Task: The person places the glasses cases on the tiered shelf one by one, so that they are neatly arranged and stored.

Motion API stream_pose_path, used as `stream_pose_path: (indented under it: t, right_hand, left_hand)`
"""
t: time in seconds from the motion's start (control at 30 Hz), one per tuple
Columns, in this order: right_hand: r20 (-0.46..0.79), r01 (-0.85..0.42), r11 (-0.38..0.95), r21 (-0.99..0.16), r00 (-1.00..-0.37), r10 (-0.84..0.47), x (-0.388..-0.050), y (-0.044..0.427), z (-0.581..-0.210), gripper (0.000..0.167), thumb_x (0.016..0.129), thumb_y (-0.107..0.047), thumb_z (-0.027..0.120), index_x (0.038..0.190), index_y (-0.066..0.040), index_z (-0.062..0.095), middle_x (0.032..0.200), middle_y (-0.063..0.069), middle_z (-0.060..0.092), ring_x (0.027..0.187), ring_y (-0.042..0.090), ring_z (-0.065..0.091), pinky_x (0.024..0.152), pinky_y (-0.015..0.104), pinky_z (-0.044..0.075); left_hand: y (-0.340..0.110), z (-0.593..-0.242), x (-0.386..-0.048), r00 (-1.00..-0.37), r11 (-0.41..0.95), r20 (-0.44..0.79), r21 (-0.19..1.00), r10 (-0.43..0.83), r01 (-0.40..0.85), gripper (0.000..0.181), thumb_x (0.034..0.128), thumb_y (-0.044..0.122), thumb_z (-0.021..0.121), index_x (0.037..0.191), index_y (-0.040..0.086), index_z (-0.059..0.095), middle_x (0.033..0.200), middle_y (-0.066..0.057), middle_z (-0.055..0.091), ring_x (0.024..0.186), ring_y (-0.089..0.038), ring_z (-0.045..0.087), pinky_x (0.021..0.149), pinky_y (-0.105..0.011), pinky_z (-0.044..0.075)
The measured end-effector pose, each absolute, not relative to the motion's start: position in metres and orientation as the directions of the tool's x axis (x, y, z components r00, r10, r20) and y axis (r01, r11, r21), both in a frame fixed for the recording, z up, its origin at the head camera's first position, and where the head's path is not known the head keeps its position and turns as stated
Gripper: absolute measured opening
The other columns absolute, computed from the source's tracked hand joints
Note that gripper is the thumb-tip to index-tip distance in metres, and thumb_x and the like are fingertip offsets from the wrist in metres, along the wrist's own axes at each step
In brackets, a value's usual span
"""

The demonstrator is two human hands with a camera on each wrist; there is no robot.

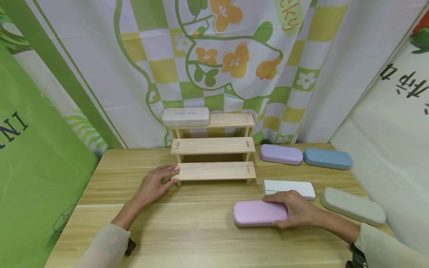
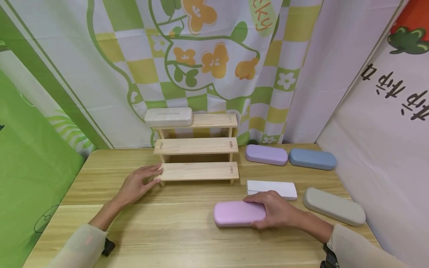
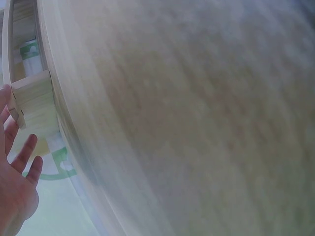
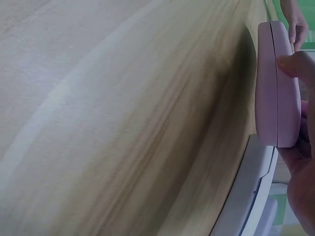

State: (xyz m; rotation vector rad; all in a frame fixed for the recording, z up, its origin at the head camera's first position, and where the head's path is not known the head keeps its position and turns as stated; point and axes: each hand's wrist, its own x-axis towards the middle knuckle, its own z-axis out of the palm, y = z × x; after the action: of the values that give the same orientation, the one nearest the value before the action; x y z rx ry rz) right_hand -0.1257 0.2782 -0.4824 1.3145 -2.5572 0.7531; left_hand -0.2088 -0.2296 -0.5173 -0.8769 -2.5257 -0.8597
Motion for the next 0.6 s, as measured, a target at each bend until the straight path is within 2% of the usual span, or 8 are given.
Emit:
stream_pose_path:
  t: [0.33, 0.6]
  right_hand:
    - [0.372, -0.785, 0.484, -0.386, -0.613, -0.697, -0.135, 0.275, -0.47, 0.063, 0.07, -0.034, 0.099, 0.124, -0.008, 0.078, 0.116, 0.001, 0.08, 0.102, 0.013, 0.076, 0.087, 0.011, 0.054]
    - [0.38, -0.766, 0.486, -0.421, -0.635, -0.672, -0.145, 0.273, -0.452, 0.064, 0.069, -0.03, 0.099, 0.126, -0.01, 0.077, 0.119, 0.002, 0.079, 0.107, 0.019, 0.076, 0.095, 0.007, 0.05]
  left_hand:
    - [-0.228, -0.515, -0.208, -0.762, 0.628, 0.47, 0.443, 0.445, 0.64, 0.04, 0.0892, 0.014, 0.086, 0.126, 0.005, 0.077, 0.142, -0.015, 0.067, 0.125, -0.043, 0.067, 0.098, -0.063, 0.057]
    - [-0.229, -0.514, -0.207, -0.766, 0.629, 0.465, 0.448, 0.443, 0.635, 0.039, 0.0893, 0.014, 0.086, 0.126, 0.005, 0.077, 0.142, -0.015, 0.067, 0.125, -0.042, 0.067, 0.097, -0.063, 0.057]
